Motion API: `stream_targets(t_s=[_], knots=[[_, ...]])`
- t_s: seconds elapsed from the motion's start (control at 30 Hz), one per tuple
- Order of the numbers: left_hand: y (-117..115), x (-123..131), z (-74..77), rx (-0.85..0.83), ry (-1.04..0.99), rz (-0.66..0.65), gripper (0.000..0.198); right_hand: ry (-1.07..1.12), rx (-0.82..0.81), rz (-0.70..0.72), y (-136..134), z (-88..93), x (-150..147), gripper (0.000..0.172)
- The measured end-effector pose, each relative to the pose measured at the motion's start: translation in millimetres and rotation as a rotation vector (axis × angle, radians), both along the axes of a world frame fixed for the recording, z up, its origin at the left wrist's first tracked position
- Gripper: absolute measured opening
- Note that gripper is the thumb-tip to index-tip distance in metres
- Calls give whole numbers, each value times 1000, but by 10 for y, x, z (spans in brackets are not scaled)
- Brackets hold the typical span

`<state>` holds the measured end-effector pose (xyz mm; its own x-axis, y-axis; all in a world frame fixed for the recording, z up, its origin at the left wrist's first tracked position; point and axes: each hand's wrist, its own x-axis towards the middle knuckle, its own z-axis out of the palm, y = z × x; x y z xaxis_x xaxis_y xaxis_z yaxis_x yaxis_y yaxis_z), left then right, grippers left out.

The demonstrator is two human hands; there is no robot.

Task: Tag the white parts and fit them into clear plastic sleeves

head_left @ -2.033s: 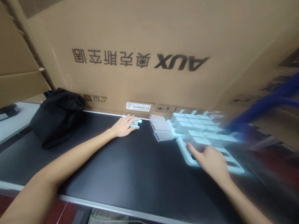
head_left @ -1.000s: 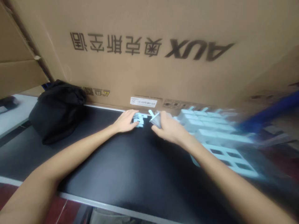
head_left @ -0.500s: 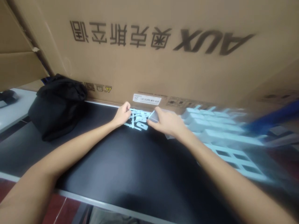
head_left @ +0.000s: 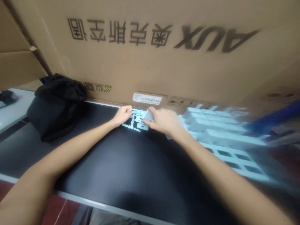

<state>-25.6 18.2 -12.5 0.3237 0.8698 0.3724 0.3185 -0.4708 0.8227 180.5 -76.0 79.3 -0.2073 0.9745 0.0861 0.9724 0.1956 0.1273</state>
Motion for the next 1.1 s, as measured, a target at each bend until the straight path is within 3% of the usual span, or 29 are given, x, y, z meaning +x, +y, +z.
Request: stream_targets(t_s=[0.23,0.4,0.47,0.53,0.67,0.8,0.93,1.1], knots=[[-38,9,54,67,30,19,24,75,-1,40,90,72,-25,76],[-138,-33,99,165,66,74,16,254,69,238,126,257,509,78],[-198,-39,104,318,167,-9,9,216,125,205,100,288,764,76],[-257,-22,106,525,331,-182,6,135,116,131,45,256,951,70],[-354,58,140,746,621,-486,10,82,3,106,-98,39,1118,64],[-415,98,193,832,677,-535,10,92,-38,137,-229,-134,1177,61],[-423,98,201,980,669,-562,8,66,-117,123,-341,-160,1177,61],[-394,88,182,1006,715,-575,6,85,-144,161,-397,-196,1152,59]])
